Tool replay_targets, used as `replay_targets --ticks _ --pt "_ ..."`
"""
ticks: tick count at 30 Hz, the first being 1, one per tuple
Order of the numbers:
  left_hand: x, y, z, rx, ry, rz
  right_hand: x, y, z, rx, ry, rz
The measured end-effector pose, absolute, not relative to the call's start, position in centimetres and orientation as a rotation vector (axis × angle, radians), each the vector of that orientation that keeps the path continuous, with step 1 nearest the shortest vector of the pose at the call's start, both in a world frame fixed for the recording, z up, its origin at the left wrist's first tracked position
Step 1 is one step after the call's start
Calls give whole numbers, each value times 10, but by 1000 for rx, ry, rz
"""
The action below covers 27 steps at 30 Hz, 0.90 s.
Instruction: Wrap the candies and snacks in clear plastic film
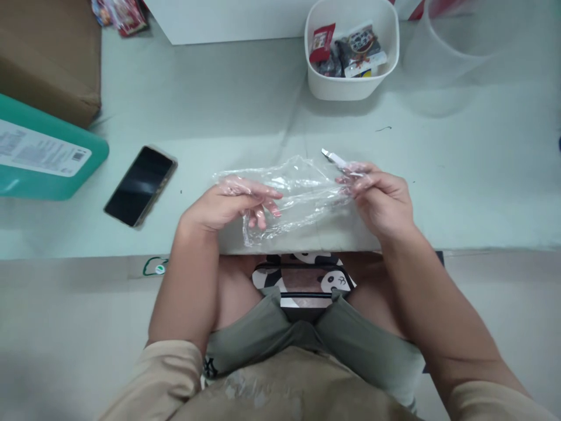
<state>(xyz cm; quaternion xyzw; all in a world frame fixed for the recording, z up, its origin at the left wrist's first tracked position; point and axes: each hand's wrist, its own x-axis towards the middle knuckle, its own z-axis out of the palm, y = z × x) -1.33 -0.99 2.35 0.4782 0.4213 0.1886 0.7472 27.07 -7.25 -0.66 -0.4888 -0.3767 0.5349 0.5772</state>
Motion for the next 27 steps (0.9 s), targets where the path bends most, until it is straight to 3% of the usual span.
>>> replay_targets --ticks 6,11,15,18,22,27 --pt "-13 -6 18 1114 985 214 270 -76 -4 -1228 -870 1972" --pt "-16 -5 20 1237 994 206 267 -73 -3 -1348 -846 1925" --pt "-16 -7 29 1314 940 102 259 -72 2 -1128 -596 2145" --pt "-13 -5 30 1361 768 15 241 -72 5 -1193 -544 2219" --pt "-20 -3 22 1390 640 73 232 -70 3 -1304 -674 2061" --pt "-29 -6 18 1211 842 326 246 -67 -4 -1333 -608 1471"
